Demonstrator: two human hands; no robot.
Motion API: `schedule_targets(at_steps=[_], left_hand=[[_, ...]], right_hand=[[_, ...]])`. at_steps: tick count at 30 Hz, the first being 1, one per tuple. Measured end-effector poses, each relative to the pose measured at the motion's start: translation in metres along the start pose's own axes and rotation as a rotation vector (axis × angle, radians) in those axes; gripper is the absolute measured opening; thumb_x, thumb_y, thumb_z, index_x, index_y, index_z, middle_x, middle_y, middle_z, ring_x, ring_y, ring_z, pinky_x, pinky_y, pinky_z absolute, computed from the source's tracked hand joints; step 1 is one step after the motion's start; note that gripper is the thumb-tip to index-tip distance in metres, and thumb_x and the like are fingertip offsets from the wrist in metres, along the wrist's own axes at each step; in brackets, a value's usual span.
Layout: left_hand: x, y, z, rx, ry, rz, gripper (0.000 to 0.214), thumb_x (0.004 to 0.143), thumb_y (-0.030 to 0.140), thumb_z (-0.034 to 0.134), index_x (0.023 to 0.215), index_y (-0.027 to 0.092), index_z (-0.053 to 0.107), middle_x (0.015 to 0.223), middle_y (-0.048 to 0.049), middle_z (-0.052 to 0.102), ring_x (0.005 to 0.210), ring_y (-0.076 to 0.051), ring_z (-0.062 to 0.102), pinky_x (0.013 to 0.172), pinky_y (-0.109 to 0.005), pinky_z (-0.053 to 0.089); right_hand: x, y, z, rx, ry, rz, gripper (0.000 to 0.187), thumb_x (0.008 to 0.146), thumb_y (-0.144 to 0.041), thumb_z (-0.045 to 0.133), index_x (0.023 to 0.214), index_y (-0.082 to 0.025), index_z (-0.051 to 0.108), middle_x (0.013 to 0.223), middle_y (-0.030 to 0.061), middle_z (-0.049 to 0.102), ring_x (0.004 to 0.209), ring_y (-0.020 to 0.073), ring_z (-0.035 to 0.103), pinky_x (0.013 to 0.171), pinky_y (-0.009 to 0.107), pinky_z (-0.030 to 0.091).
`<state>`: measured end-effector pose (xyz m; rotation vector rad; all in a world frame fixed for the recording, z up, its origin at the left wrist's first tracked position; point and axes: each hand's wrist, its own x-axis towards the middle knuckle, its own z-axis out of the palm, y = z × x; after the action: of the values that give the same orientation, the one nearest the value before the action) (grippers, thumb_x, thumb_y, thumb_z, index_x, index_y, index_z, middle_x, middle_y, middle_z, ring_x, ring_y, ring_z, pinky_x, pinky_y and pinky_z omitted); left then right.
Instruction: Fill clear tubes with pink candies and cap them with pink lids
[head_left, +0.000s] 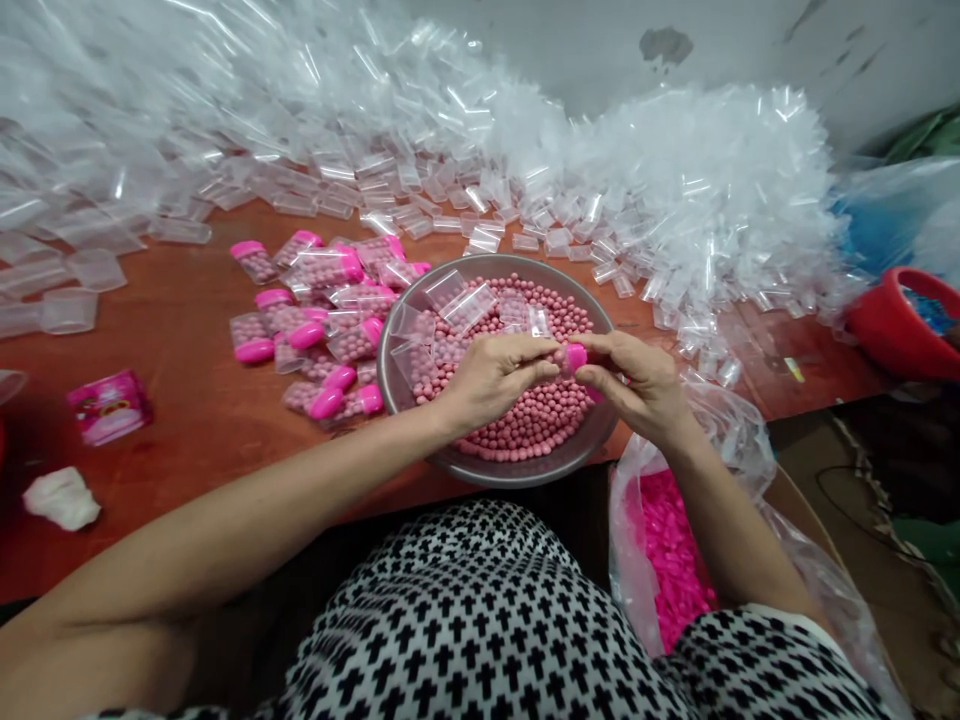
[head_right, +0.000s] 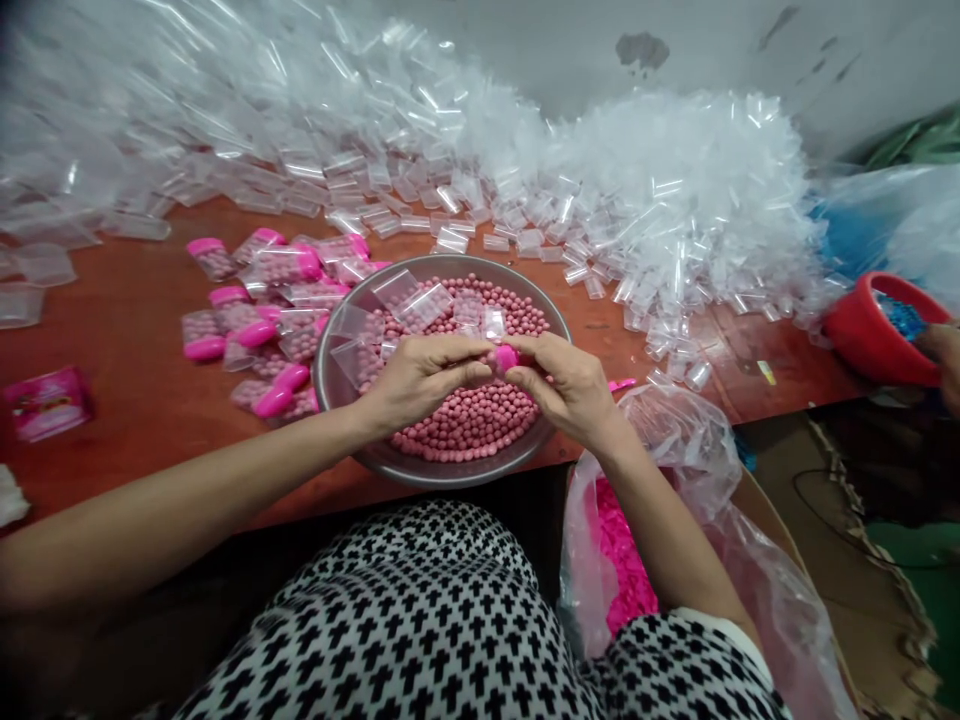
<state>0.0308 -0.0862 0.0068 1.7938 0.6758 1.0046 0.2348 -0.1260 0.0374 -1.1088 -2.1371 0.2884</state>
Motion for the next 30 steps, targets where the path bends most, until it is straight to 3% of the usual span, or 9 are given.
schedule_targets(at_steps=[7, 11, 15, 18, 20, 24, 27, 30], left_hand=[[-0.004, -0.004, 0.002, 0.204, -0.009, 0.154, 0.017, 0.091, 0.026, 0.062, 0.097, 0.022, 0.077, 0.091, -0.0034, 0.079, 0.081, -0.016, 0.073, 0.077, -0.026, 0.055], [-0.002, -0.008, 0.005, 0.201, -0.013, 0.156, 0.017, 0.09, 0.025, 0.061, 0.095, 0.023, 0.077, 0.092, -0.003, 0.079, 0.084, -0.017, 0.073, 0.079, -0.028, 0.055], [0.006, -0.006, 0.006, -0.111, -0.043, -0.069, 0.016, 0.087, 0.028, 0.066, 0.093, 0.02, 0.078, 0.092, -0.0035, 0.078, 0.084, -0.017, 0.072, 0.079, -0.028, 0.057], [0.01, -0.003, 0.004, -0.362, -0.032, -0.264, 0.024, 0.083, 0.033, 0.07, 0.099, 0.017, 0.078, 0.094, -0.0059, 0.077, 0.081, -0.017, 0.071, 0.075, -0.029, 0.058], [0.012, -0.003, 0.002, -0.429, -0.006, -0.32, 0.029, 0.08, 0.035, 0.074, 0.101, 0.016, 0.078, 0.094, -0.0067, 0.077, 0.08, -0.016, 0.07, 0.074, -0.029, 0.058], [0.012, -0.005, -0.001, -0.404, -0.006, -0.242, 0.025, 0.078, 0.033, 0.075, 0.097, 0.017, 0.079, 0.096, -0.0062, 0.078, 0.084, -0.017, 0.07, 0.079, -0.029, 0.057], [0.01, -0.007, -0.001, -0.302, -0.038, -0.129, 0.017, 0.081, 0.029, 0.071, 0.092, 0.019, 0.08, 0.093, -0.0049, 0.078, 0.083, -0.017, 0.069, 0.08, -0.03, 0.055], [0.008, -0.006, 0.0, -0.15, -0.03, -0.024, 0.013, 0.082, 0.025, 0.07, 0.089, 0.022, 0.08, 0.09, -0.0036, 0.076, 0.086, -0.018, 0.066, 0.085, -0.033, 0.053]], right_hand=[[-0.017, -0.011, 0.003, -0.204, -0.015, -0.106, 0.027, 0.095, -0.02, 0.055, 0.121, -0.023, 0.06, 0.086, 0.0065, 0.068, 0.076, 0.0199, 0.064, 0.068, 0.032, 0.054], [-0.02, -0.006, 0.011, -0.162, 0.023, -0.097, 0.027, 0.095, -0.021, 0.055, 0.121, -0.024, 0.062, 0.089, 0.0073, 0.07, 0.079, 0.0206, 0.066, 0.071, 0.033, 0.056], [-0.018, 0.0, 0.013, 0.048, 0.101, 0.102, 0.027, 0.094, -0.032, 0.06, 0.119, -0.027, 0.067, 0.097, 0.0075, 0.072, 0.086, 0.0215, 0.068, 0.079, 0.038, 0.059], [-0.024, 0.004, 0.008, 0.408, 0.127, 0.316, 0.05, 0.085, -0.052, 0.069, 0.128, -0.028, 0.062, 0.11, 0.0086, 0.072, 0.093, 0.0236, 0.07, 0.085, 0.042, 0.06], [-0.03, 0.007, 0.005, 0.649, 0.128, 0.399, 0.063, 0.075, -0.056, 0.077, 0.129, -0.03, 0.061, 0.119, 0.009, 0.071, 0.096, 0.0247, 0.071, 0.09, 0.044, 0.06], [-0.034, 0.013, 0.005, 0.872, 0.214, 0.513, 0.046, 0.066, -0.047, 0.087, 0.106, -0.031, 0.072, 0.106, 0.0043, 0.075, 0.088, 0.0216, 0.073, 0.089, 0.043, 0.061], [-0.023, 0.015, 0.008, 0.935, 0.259, 0.573, 0.051, 0.058, -0.058, 0.087, 0.096, -0.026, 0.074, 0.094, 0.0037, 0.075, 0.086, 0.0202, 0.072, 0.087, 0.039, 0.061], [-0.009, 0.01, 0.012, 1.04, 0.094, 0.663, 0.059, 0.055, -0.062, 0.087, 0.098, -0.024, 0.074, 0.101, 0.0054, 0.074, 0.093, 0.0227, 0.072, 0.088, 0.041, 0.061]])
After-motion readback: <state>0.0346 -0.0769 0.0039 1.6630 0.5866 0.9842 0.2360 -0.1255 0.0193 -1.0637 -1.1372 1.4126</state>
